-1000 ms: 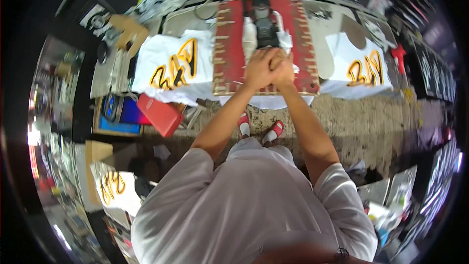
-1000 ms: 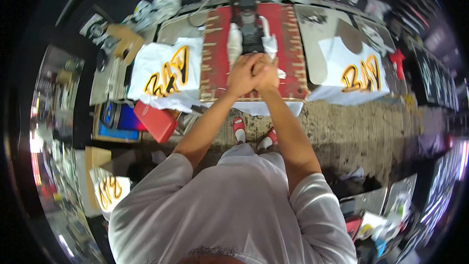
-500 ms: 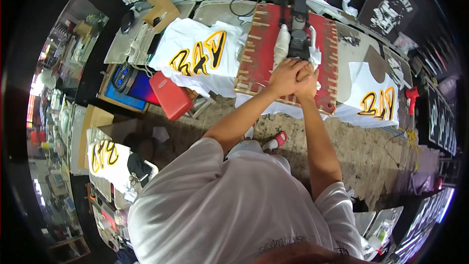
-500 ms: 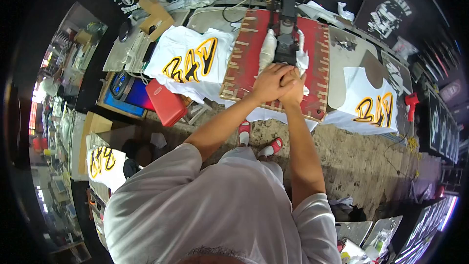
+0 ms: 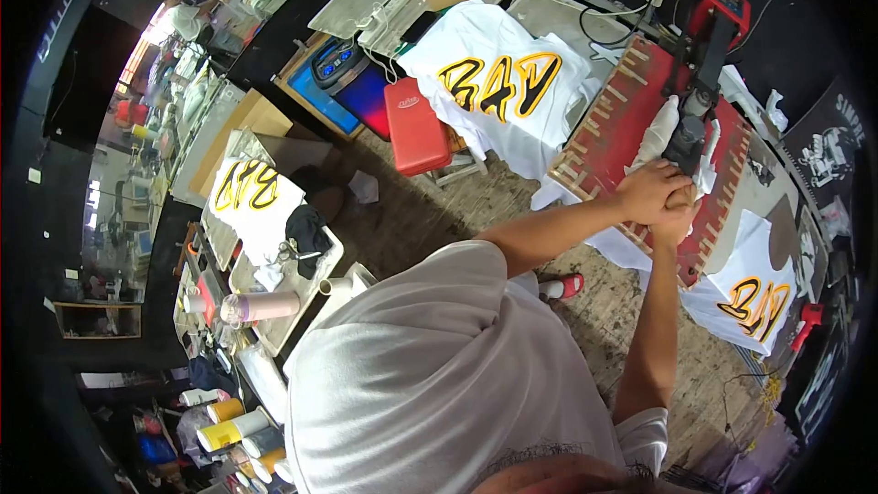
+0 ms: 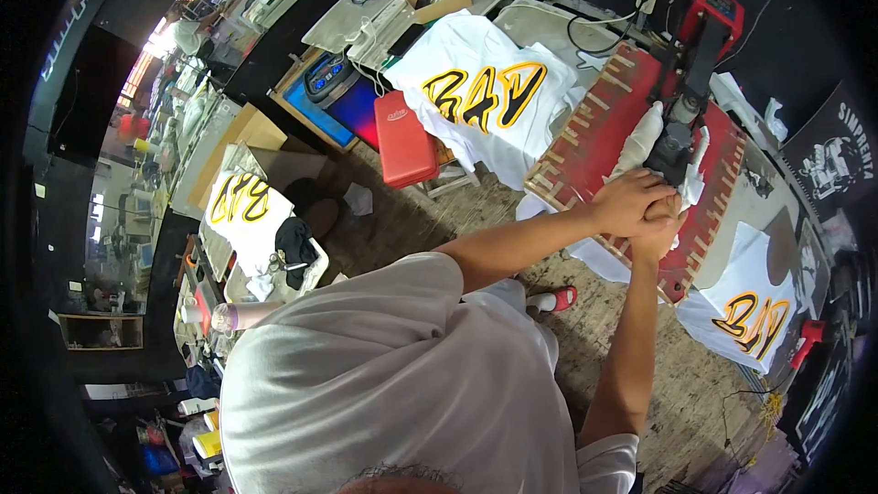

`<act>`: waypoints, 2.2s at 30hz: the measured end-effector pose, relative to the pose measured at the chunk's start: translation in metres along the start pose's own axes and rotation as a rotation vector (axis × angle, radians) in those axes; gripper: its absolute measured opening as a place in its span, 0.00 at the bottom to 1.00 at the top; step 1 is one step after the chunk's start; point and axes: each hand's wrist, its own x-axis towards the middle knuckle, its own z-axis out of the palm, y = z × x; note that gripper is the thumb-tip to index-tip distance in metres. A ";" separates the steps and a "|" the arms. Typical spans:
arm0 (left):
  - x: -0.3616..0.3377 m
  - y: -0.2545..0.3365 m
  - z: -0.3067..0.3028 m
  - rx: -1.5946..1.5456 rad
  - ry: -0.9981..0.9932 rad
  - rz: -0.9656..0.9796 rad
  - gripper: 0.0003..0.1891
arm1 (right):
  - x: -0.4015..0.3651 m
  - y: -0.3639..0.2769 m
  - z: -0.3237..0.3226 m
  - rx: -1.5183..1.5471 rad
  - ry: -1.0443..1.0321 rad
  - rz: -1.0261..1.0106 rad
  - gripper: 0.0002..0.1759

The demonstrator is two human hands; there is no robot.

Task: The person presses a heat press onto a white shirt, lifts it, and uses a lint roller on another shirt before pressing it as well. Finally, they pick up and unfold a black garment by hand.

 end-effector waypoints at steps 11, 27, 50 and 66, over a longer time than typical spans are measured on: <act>-0.002 -0.003 0.006 -0.005 0.045 0.004 0.28 | -0.004 0.007 0.013 0.151 0.102 0.009 0.27; 0.001 0.000 0.001 -0.018 0.011 -0.004 0.27 | 0.000 -0.003 -0.004 0.089 0.132 -0.002 0.28; -0.001 -0.003 0.008 0.008 0.057 0.014 0.27 | -0.002 0.003 0.005 0.053 0.076 -0.001 0.30; 0.002 0.001 0.000 -0.026 -0.032 -0.037 0.30 | -0.002 0.001 0.003 0.131 0.107 0.013 0.29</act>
